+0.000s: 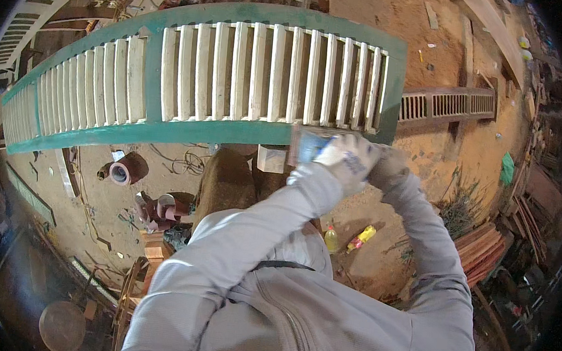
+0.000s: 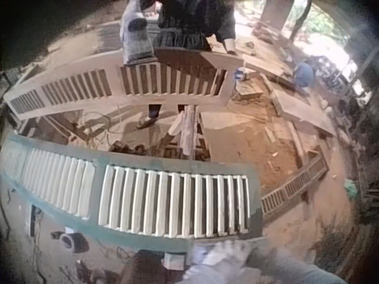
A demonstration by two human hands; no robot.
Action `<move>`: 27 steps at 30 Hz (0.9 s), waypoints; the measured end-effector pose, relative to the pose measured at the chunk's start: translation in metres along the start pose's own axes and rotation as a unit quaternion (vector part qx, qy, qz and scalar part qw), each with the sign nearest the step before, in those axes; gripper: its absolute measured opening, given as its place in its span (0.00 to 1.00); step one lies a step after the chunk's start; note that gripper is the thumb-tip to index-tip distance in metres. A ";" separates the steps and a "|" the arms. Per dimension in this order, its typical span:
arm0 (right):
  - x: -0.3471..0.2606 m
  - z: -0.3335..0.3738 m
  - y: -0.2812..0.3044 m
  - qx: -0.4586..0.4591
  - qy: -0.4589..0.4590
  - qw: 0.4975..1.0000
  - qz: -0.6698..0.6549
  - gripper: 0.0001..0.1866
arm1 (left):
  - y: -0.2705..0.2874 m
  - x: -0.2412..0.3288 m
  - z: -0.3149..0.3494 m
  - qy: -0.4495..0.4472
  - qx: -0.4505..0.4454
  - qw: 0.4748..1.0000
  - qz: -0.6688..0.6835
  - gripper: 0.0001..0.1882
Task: The person sands a green-framed wooden slatted panel using a handheld electric sander. They move the sander along the slats and edges, then flip the panel to continue sanding the opposite side. A second person is visible in the background working on a similar panel.
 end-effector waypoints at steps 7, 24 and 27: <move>-0.192 -0.080 0.039 -0.063 0.035 0.995 0.076 0.12 | 0.044 -0.101 0.160 0.051 0.071 0.996 -0.018 0.36; -0.214 -0.103 0.024 0.019 0.109 0.993 -0.043 0.12 | 0.048 -0.113 0.184 0.108 0.055 0.987 -0.110 0.38; -0.133 -0.061 0.024 0.010 0.069 0.997 -0.033 0.12 | 0.036 -0.058 0.111 0.093 0.043 0.992 -0.070 0.37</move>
Point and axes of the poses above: each hand's wrist, its own z-axis away from the middle knuckle, its own y-axis out of the back of the hand, x = y × z, the point moved 1 cm from there along -z, towards the middle knuckle, and after that the axes turned 11 degrees about -x, right-handed, at the moved point
